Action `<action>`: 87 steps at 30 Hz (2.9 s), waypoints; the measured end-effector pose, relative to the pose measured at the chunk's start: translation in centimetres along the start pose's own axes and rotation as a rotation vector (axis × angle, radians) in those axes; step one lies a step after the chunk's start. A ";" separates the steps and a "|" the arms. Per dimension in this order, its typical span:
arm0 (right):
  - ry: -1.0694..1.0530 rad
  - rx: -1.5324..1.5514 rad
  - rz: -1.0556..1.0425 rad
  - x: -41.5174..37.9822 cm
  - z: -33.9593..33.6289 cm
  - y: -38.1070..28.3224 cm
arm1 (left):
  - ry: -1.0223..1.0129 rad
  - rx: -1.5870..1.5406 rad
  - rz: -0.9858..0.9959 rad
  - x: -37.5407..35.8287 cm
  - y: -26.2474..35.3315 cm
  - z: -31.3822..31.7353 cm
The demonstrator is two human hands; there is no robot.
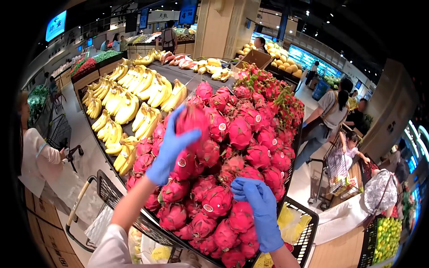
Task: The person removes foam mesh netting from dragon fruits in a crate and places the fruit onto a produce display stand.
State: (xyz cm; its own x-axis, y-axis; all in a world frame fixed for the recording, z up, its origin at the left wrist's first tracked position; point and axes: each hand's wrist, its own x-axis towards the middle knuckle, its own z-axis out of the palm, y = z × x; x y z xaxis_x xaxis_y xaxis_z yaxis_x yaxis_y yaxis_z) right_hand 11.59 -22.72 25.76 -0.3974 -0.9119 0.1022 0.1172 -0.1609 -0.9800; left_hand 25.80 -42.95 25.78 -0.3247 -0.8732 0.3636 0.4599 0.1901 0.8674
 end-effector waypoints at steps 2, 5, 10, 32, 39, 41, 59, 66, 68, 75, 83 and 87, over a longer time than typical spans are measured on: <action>0.029 -0.012 0.053 0.2 -0.6 0.7 | -0.008 0.123 0.112 6.8 -0.9 -0.8; 0.118 -0.046 0.120 -0.4 -1.3 1.3 | -0.005 0.427 0.280 18.2 -6.7 -3.2; 0.293 -0.146 0.159 -2.4 -5.3 2.1 | 0.060 0.763 0.236 24.4 -10.9 -3.7; 0.101 -0.572 -0.350 -8.3 -7.3 3.4 | -0.379 0.350 0.375 -5.2 4.1 13.2; -0.252 -0.791 -0.697 -16.4 -9.7 3.5 | -0.466 -0.050 -0.058 -23.0 -0.9 19.6; -0.168 -0.775 -0.811 -18.9 -12.7 6.6 | -0.290 -0.106 -0.413 -26.8 -3.1 22.6; 0.289 -1.363 0.224 -23.4 -38.3 26.5 | -0.172 0.289 -1.067 -46.4 -33.4 22.4; 0.074 -1.634 0.398 -20.2 -42.1 32.7 | -0.207 0.318 -1.079 -46.0 -30.0 23.2; 0.069 -1.674 0.383 -19.9 -42.2 32.9 | -0.216 0.327 -1.112 -45.6 -29.1 23.5; -0.197 -1.529 0.308 -19.1 -43.7 30.7 | -0.284 0.333 -1.068 -46.0 -30.9 23.2; -0.332 -1.617 0.344 -17.6 -43.8 32.3 | -0.341 0.358 -1.055 -45.9 -31.5 23.9; -0.416 -1.694 0.354 -17.6 -43.6 32.5 | -0.314 0.385 -1.077 -45.5 -31.5 23.8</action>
State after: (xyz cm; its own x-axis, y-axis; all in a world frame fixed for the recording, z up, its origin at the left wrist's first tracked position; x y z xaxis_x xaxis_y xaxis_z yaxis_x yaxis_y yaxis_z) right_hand -17.24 4.58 -15.37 -0.2981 -0.8827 -0.3634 -0.9443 0.3282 -0.0225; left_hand 6.44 1.51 -10.00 -0.6059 -0.5278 -0.5952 -0.4360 -0.4055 0.8034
